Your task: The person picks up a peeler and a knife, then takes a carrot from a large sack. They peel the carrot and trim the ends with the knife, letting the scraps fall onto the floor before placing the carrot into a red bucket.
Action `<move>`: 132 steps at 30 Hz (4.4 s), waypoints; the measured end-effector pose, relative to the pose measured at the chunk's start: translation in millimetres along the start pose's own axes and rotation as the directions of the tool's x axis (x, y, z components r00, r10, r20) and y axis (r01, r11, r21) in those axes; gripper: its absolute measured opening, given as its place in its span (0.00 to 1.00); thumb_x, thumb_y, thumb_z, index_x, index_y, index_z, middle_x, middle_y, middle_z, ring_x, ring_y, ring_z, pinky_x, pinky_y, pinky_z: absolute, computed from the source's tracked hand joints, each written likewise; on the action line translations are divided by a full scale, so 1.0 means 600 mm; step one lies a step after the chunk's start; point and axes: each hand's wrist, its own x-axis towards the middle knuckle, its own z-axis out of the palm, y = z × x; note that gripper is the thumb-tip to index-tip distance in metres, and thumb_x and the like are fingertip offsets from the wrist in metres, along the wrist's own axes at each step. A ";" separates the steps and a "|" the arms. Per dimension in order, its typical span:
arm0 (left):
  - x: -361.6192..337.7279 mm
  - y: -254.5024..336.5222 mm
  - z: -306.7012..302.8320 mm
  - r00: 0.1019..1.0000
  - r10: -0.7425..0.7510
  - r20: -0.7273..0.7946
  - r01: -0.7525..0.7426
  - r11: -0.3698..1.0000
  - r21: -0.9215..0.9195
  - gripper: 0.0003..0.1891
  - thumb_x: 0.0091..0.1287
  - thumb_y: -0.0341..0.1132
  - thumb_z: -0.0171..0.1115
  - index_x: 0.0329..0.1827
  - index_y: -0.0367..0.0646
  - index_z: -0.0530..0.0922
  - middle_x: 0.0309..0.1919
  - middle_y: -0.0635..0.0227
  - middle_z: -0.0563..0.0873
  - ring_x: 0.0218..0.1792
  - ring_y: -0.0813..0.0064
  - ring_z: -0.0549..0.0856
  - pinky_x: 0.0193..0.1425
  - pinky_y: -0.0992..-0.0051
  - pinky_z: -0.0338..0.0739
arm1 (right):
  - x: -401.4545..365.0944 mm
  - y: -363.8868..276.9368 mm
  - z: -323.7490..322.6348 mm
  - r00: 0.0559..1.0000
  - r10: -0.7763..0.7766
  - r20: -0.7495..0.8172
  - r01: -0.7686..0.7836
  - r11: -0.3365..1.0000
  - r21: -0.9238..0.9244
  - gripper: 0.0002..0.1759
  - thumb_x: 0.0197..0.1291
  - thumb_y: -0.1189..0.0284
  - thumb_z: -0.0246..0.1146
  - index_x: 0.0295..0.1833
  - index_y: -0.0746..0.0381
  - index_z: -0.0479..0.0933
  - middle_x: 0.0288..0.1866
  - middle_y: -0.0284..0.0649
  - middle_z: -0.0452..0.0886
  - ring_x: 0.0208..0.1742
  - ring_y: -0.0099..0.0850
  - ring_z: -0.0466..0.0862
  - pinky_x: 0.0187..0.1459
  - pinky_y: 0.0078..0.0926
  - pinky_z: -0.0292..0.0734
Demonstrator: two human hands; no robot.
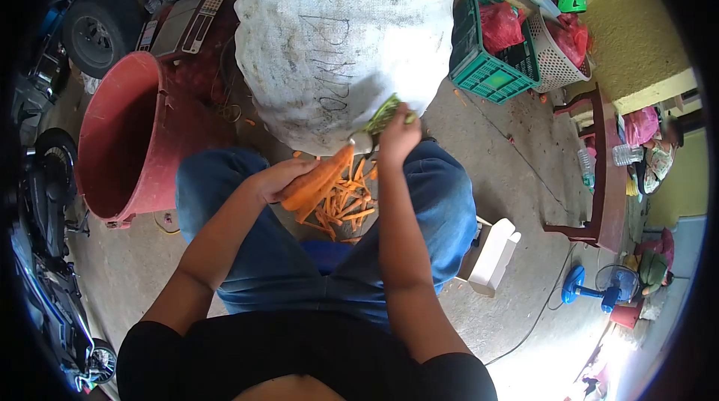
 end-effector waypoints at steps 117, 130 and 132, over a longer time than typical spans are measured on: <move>0.011 -0.015 0.010 0.503 0.800 0.326 -0.796 0.281 0.537 0.08 0.51 0.28 0.62 0.32 0.44 0.73 0.35 0.69 0.73 0.42 0.74 0.72 0.50 0.75 0.64 | -0.192 0.026 0.005 0.538 -0.074 0.840 -0.372 0.874 0.314 0.14 0.53 0.66 0.57 0.41 0.65 0.74 0.36 0.41 0.78 0.38 0.31 0.78 0.40 0.29 0.73; -0.024 0.028 -0.055 0.866 0.486 0.117 -0.474 0.725 0.500 0.23 0.49 0.23 0.60 0.51 0.39 0.69 0.42 0.62 0.76 0.38 0.77 0.77 0.40 0.82 0.72 | -0.112 0.020 0.001 0.510 0.295 0.808 -0.578 0.813 0.069 0.11 0.55 0.71 0.53 0.39 0.68 0.73 0.32 0.35 0.77 0.33 0.24 0.76 0.35 0.22 0.70; -0.010 0.016 -0.050 0.823 0.559 0.099 -0.448 0.532 0.719 0.25 0.49 0.24 0.60 0.52 0.40 0.67 0.39 0.63 0.76 0.34 0.80 0.78 0.35 0.83 0.72 | -0.113 0.015 0.003 0.638 0.041 0.769 -0.249 0.956 0.155 0.10 0.54 0.71 0.53 0.35 0.68 0.73 0.28 0.41 0.78 0.30 0.31 0.78 0.34 0.26 0.70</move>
